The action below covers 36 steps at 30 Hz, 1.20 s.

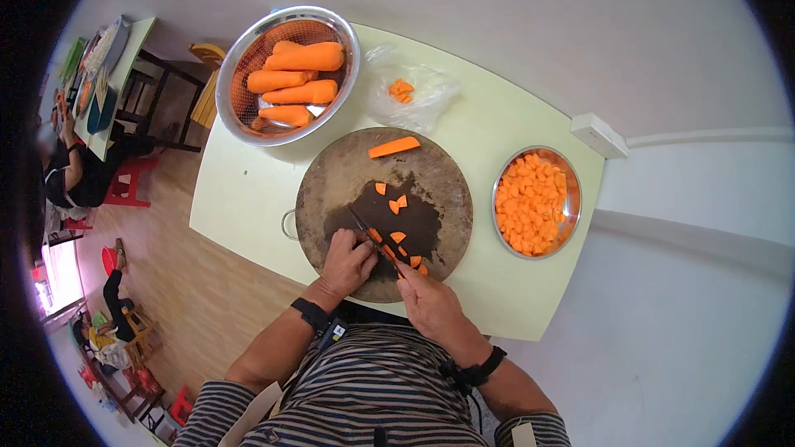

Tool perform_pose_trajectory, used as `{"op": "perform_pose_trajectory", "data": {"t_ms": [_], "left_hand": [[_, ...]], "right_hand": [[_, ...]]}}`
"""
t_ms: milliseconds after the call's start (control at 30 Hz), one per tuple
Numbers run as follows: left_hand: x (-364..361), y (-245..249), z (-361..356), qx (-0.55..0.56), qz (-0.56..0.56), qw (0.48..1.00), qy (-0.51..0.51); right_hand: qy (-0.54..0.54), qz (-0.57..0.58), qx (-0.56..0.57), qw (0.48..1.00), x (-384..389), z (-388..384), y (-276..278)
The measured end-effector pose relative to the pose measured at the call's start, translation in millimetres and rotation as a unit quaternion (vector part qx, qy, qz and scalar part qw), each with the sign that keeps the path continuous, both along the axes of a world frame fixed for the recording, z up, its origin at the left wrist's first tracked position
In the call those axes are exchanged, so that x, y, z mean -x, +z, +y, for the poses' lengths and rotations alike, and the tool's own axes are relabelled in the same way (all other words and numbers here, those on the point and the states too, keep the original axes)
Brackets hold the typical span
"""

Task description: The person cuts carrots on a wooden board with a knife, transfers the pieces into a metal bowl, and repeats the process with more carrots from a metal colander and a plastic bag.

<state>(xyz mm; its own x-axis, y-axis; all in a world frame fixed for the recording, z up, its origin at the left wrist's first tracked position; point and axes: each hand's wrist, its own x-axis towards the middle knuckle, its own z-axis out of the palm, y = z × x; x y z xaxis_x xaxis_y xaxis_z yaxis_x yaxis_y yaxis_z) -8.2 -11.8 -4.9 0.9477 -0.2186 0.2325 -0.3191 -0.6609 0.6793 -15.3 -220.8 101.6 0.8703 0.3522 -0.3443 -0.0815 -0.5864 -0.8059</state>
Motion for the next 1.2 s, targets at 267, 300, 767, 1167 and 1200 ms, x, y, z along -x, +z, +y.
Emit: {"op": "perform_pose_trajectory", "data": {"t_ms": [267, 300, 767, 1167, 1200], "left_hand": [[1.9, -4.8, 1.7, 0.012, -0.004, 1.000, -0.001], [1.9, -3.7, 1.4, 0.010, -0.001, 1.000, 0.002], [0.6, 1.4, 5.3, 0.045, 0.028, 0.999, -0.001], [3.0, -4.4, 8.1, 0.002, 0.030, 0.999, -0.023], [3.2, -3.2, 8.3, 0.002, 0.031, 0.999, -0.022]], "right_hand": [[0.018, 0.045, 0.092, 0.995, -18.6, 19.7, -10.8], [0.018, 0.044, 0.091, 0.995, -22.3, 24.5, -14.3], [-0.045, 0.080, -0.012, 0.996, -9.1, -2.0, -0.9], [-0.009, 0.056, 0.036, 0.998, -12.6, 14.8, -0.2], [-0.008, 0.058, 0.036, 0.998, -14.3, 19.3, -3.9]]}}
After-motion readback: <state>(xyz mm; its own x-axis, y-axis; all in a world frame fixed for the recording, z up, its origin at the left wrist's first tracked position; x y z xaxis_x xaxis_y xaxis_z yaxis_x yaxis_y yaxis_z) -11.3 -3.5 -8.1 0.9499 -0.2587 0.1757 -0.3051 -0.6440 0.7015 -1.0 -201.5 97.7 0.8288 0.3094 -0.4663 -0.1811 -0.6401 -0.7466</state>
